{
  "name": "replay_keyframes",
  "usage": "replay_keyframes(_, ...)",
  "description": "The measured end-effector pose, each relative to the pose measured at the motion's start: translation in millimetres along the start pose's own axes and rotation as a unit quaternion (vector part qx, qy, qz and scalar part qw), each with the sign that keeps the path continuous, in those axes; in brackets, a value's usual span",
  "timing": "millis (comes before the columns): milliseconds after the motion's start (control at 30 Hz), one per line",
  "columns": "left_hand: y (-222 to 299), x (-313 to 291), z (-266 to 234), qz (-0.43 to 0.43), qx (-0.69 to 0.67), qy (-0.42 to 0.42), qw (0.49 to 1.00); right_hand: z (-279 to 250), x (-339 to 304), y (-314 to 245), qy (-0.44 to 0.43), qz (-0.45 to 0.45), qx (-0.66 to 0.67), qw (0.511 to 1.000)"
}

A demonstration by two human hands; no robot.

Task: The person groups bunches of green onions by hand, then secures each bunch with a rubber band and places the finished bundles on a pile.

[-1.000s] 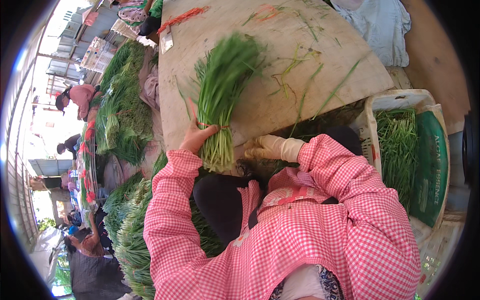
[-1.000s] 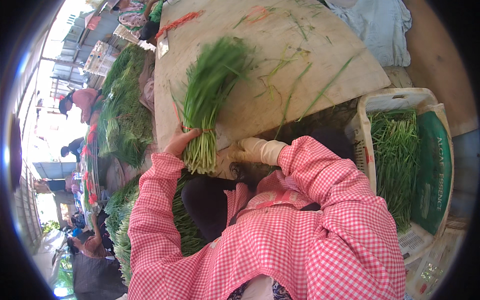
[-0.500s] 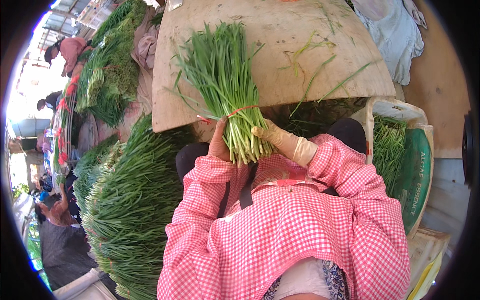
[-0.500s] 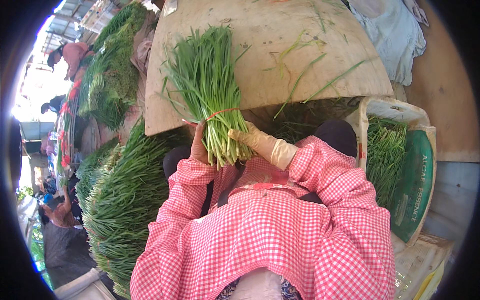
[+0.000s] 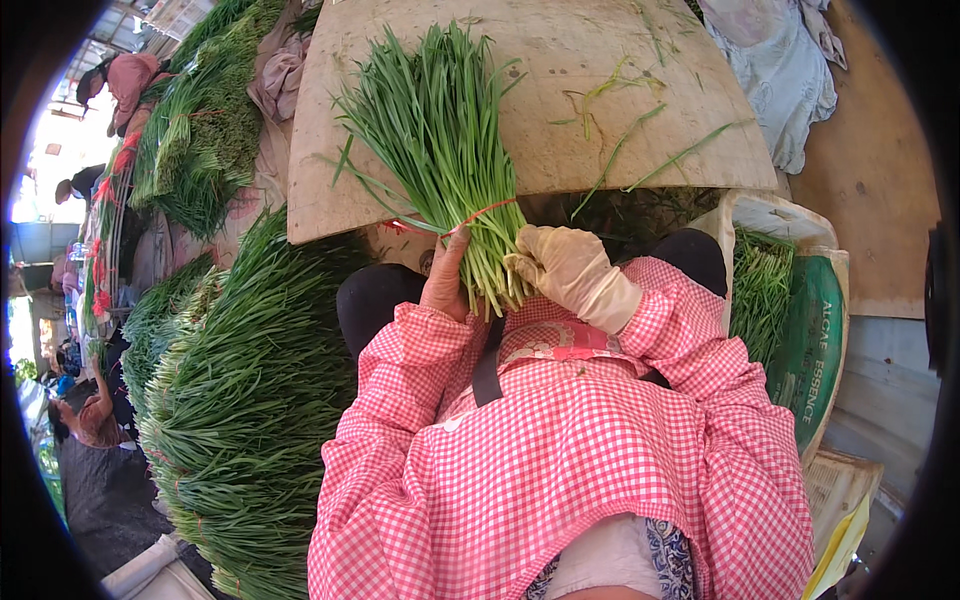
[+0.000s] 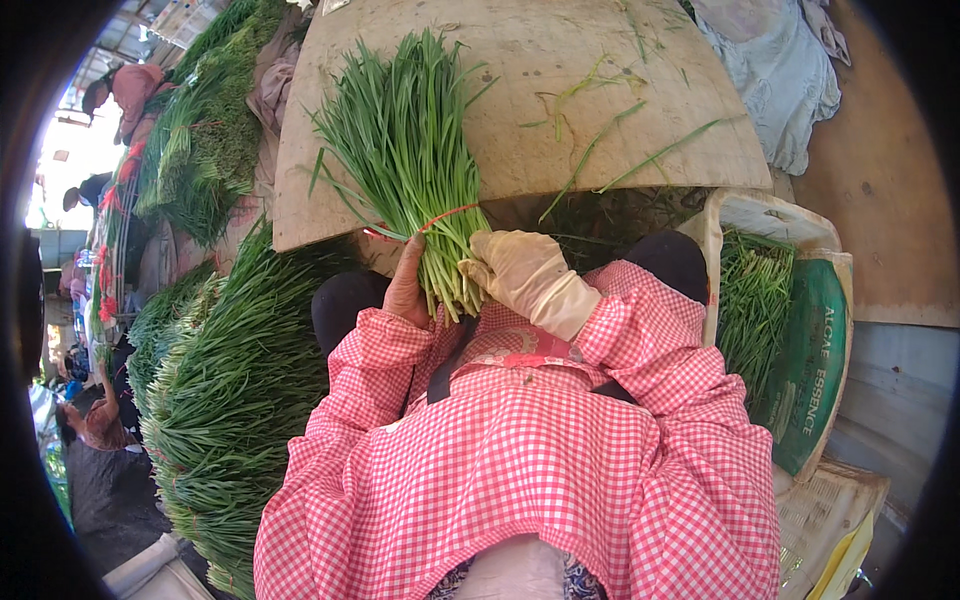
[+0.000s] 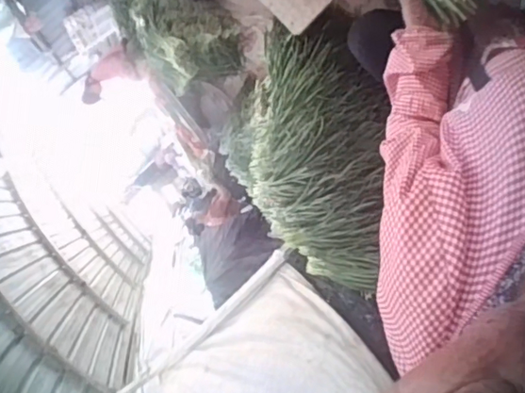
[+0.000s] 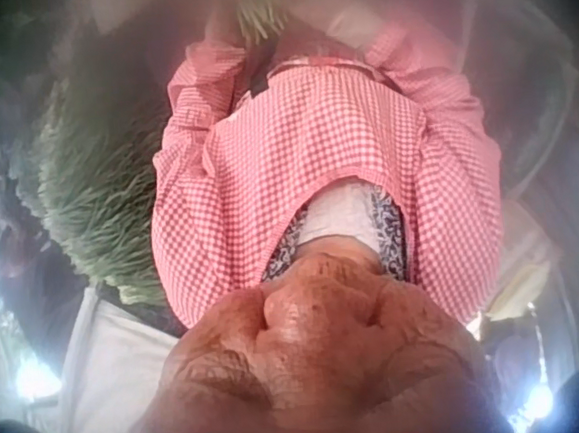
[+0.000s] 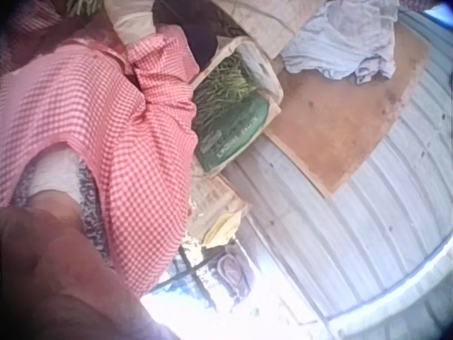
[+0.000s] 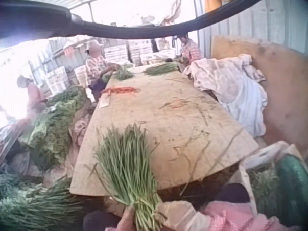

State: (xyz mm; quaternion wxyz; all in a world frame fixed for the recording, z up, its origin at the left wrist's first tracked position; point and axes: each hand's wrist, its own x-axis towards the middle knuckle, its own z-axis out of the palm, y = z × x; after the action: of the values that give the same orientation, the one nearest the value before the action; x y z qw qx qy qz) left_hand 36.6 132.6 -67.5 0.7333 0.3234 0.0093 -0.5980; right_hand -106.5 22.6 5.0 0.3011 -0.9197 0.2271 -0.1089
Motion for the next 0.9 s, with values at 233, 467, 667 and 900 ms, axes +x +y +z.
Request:
replay_keyframes(233, -7.2, -0.5, 0.2, 0.056, 0.028, -0.023, 0.998, 8.3, 1.4, -23.4, -0.018, -0.02, -0.03, 0.999)
replay_keyframes(467, 11.0, -19.4, 30.0, -0.023, -0.046, -0.009, 0.999, 17.6, 0.4, -27.4, -0.064, -0.035, 0.094, 0.993)
replay_keyframes(667, 23.4, -35.5, 21.1, -0.088, -0.08, -0.036, 0.992, -2.3, 20.0, 30.5, -0.073, 0.115, 0.227, 0.964)
replay_keyframes(900, 2.3, -55.2, 18.0, -0.156, -0.043, -0.033, 0.986, 18.4, 55.7, 25.0, -0.201, 0.225, 0.676, 0.672)
